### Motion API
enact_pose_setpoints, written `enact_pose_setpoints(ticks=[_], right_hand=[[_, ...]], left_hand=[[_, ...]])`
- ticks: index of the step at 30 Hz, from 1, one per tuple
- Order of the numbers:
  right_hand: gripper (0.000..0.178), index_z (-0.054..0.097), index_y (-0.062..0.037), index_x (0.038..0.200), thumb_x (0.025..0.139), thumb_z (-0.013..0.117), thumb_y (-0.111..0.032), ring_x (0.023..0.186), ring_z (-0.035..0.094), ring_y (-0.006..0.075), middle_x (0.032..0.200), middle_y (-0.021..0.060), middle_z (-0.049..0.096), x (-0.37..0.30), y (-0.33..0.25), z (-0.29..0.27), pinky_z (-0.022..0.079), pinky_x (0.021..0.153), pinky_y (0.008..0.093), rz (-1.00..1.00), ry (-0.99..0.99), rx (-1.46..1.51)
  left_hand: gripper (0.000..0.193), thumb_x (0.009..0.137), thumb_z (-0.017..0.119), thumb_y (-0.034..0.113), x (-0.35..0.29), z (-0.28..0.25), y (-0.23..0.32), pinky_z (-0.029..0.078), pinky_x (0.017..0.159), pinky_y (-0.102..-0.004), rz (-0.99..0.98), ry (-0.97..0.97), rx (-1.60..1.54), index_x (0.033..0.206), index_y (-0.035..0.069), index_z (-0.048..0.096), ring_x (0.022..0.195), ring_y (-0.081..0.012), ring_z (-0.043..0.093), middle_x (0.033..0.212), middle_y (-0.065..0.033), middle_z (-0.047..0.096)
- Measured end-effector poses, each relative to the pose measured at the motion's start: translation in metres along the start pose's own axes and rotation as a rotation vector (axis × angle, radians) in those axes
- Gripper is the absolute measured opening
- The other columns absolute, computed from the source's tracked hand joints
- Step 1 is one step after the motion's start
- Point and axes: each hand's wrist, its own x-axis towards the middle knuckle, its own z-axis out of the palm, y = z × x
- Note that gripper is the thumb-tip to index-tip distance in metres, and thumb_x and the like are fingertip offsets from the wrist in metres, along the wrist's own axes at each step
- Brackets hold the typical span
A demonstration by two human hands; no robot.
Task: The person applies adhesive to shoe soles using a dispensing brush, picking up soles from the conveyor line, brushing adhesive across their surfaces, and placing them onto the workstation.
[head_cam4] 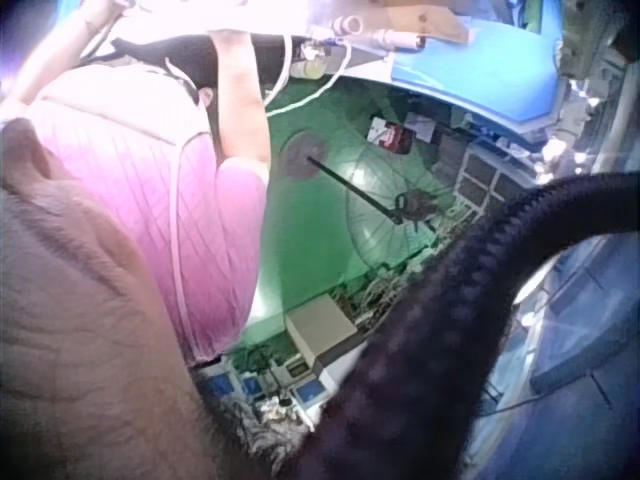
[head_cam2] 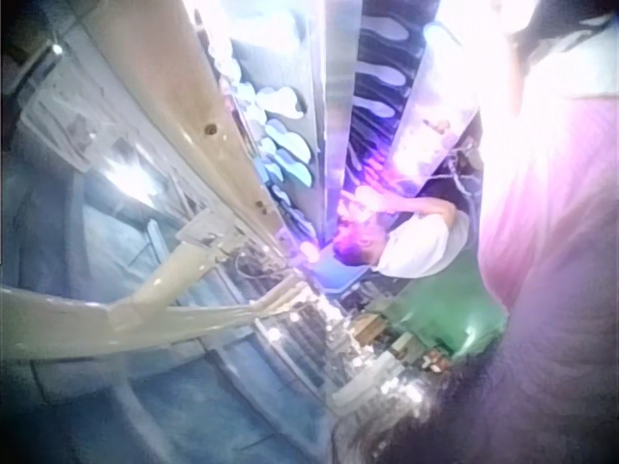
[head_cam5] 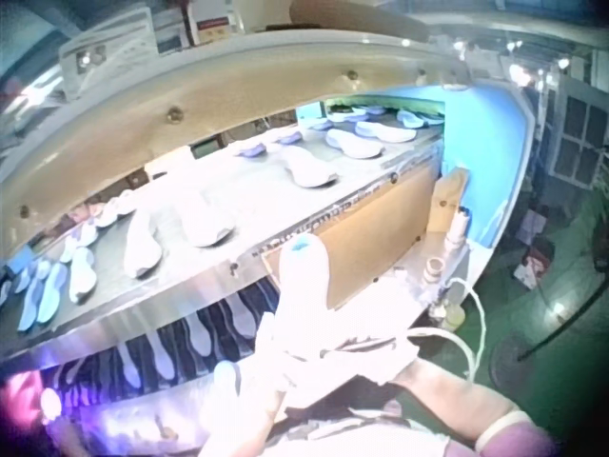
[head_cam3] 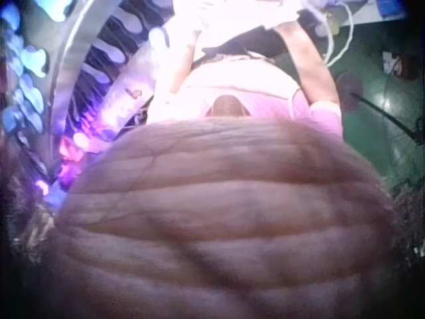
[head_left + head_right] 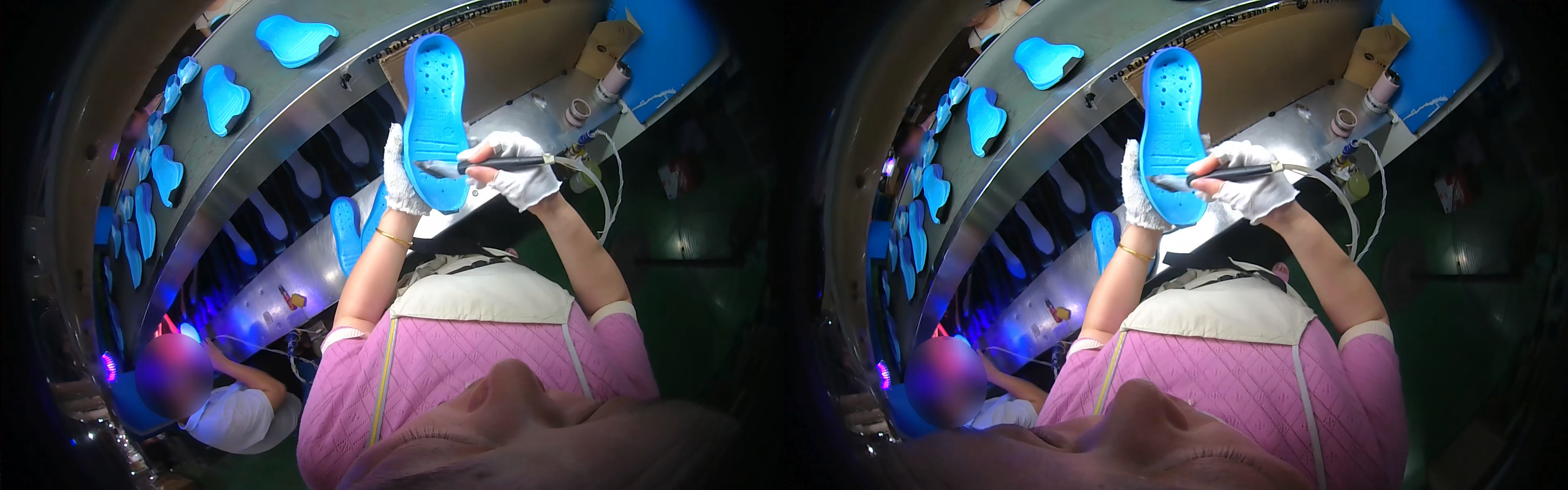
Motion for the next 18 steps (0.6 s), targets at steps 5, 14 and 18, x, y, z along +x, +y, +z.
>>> enact_pose_setpoints(ticks=[5,14,18], right_hand=[[0.014,0.069,-0.0025,0.085,0.076,0.077,-0.009,0.069,0.065,0.013,0.079,0.0057,0.067,0.048,-0.015,-0.032,0.052,0.068,0.0245,0.032,0.1,-0.411],[0.018,0.065,-0.0052,0.086,0.075,0.073,0.006,0.083,0.066,0.0146,0.091,0.0116,0.069,0.065,-0.008,-0.028,0.054,0.074,0.0269,-0.289,0.237,-0.366],[0.017,0.065,-0.0041,0.085,0.075,0.07,0.009,0.083,0.065,0.0182,0.095,0.0108,0.067,0.054,-0.011,-0.024,0.053,0.075,0.0287,-0.457,0.018,-0.185]], left_hand=[[0.083,0.089,0.04,0.064,-0.013,0.005,-0.004,0.043,0.1,-0.0555,-0.131,-0.1,-0.153,0.144,0.002,0.031,0.118,-0.0425,0.052,0.136,-0.0231,0.046],[0.078,0.088,0.052,0.056,-0.023,0.004,0.005,0.049,0.094,-0.0519,-0.11,-0.01,0.009,0.141,0.001,0.035,0.111,-0.0405,0.058,0.127,-0.0246,0.053],[0.076,0.086,0.056,0.057,-0.022,0.007,0.016,0.053,0.09,-0.0449,-0.02,0.147,0.165,0.136,0.002,0.041,0.107,-0.0358,0.061,0.12,-0.0224,0.058]])
